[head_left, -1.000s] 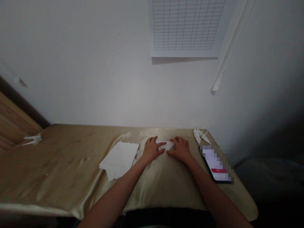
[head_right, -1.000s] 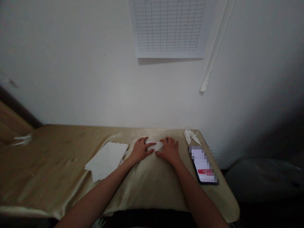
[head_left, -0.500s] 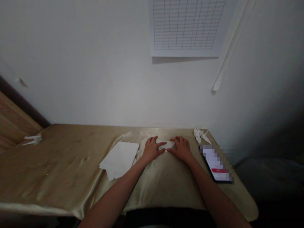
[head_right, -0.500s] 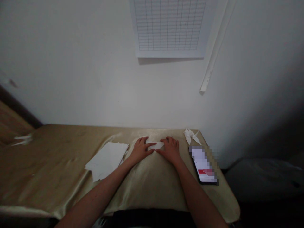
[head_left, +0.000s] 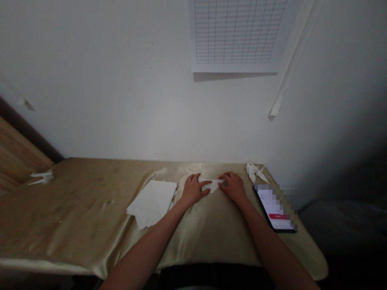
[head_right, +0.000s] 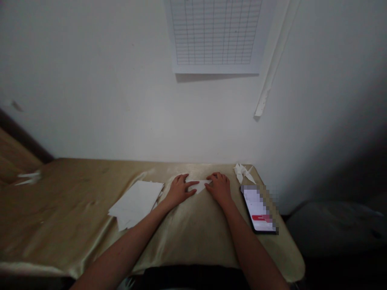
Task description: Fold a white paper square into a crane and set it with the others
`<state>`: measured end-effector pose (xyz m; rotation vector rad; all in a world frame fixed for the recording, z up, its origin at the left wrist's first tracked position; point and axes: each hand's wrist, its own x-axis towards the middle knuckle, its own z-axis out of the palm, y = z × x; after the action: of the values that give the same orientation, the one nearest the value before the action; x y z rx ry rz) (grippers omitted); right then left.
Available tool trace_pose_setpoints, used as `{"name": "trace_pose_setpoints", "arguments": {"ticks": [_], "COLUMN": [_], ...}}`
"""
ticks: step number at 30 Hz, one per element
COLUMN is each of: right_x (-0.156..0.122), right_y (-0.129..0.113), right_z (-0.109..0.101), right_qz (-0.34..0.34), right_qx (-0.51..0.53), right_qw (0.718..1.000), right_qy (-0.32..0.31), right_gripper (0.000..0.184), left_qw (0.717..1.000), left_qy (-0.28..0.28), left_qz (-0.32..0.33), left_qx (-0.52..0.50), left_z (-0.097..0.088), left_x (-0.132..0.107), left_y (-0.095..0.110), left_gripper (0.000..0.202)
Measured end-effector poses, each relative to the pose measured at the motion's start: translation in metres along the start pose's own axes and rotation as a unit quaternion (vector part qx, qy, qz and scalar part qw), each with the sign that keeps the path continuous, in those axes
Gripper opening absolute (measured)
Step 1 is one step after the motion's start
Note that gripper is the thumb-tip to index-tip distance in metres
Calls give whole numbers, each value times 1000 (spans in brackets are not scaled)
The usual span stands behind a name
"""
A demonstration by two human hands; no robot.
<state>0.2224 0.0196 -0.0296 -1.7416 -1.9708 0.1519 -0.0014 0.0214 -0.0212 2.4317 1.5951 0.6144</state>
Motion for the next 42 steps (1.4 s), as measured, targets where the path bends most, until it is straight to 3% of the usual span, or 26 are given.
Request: {"name": "trace_pose_setpoints", "arguments": {"ticks": [16,21,28,35,42], "right_x": [10,8,7,2,0], "right_y": [12,11,7,-14,-18], "right_z": [-2,1,-1,2,2], "right_qz": [34,33,-12,-92,-80], "right_qx": [-12,-11,21,43,17], "right_qw": [999,999,1000,995,995], "right_qy": [-2,9,-4,-23,-49], "right_gripper": [28,30,36,41,36], "left_qw": [999,999,1000,1000,999], "left_qy": [-21,-17,-2,22,29], "left_qz": [-9,-19,-18,0,21], "left_qx": [23,21,19,-14,-31], "left_z": [-5,-4,1,1,0], "left_x": [0,-1,-2,-2,-2], "left_y": [4,4,1,0,0], "left_gripper": [40,50,54,49,47]}}
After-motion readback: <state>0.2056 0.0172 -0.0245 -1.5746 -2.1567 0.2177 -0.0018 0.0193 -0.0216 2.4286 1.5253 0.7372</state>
